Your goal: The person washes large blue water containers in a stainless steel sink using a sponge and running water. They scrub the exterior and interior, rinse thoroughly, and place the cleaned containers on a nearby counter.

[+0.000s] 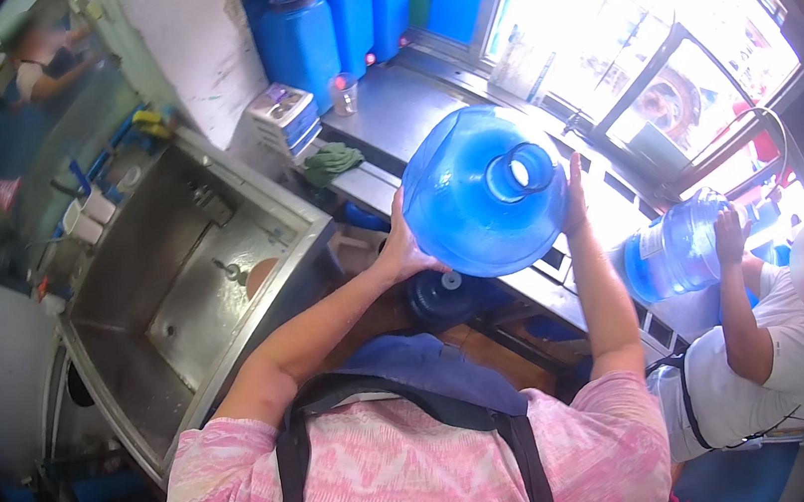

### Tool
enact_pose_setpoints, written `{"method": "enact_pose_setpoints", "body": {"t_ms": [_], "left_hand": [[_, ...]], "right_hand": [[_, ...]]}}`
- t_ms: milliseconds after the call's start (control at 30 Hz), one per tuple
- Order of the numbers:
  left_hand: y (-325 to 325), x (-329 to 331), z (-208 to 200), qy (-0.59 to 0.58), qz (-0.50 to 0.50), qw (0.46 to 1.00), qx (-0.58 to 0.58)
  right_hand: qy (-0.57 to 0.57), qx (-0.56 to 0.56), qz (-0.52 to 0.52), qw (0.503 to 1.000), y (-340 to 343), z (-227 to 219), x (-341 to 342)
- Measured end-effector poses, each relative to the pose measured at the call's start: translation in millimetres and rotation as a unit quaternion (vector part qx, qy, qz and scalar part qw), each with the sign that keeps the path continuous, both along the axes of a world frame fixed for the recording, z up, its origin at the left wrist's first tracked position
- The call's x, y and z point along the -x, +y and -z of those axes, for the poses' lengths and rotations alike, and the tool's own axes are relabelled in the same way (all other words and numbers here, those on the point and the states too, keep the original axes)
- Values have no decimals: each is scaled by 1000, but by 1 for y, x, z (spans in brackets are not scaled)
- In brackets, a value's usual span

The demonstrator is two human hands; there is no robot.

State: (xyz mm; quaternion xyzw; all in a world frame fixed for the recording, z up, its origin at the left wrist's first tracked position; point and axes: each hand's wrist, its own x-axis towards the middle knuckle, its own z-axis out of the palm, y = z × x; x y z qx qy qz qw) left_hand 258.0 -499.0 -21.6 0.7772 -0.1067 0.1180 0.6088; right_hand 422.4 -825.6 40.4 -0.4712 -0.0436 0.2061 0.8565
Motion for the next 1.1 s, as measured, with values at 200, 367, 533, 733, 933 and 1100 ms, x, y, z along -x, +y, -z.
{"method": "enact_pose_setpoints", "body": {"t_ms": [200, 367, 533, 733, 933, 1100], "left_hand": [[-42, -41, 31, 49, -2, 998, -45], [-73, -71, 24, 39, 28, 997, -60], [-127, -92, 18, 162, 5, 976, -144], [-94, -94, -15, 171, 88, 949, -250], [13, -9, -63, 47, 33, 987, -150], [137, 105, -79, 16, -127, 981, -148]], "right_hand": [[39, 15, 121, 992, -52, 52, -17], [36, 58, 408, 911, -56, 108, 22], [34, 358, 245, 900, 12, 165, 141], [-221, 296, 3, 929, 42, 150, 78], [-101, 451, 48, 886, 12, 136, 15], [-55, 431, 230, 871, 5, 145, -33]]}}
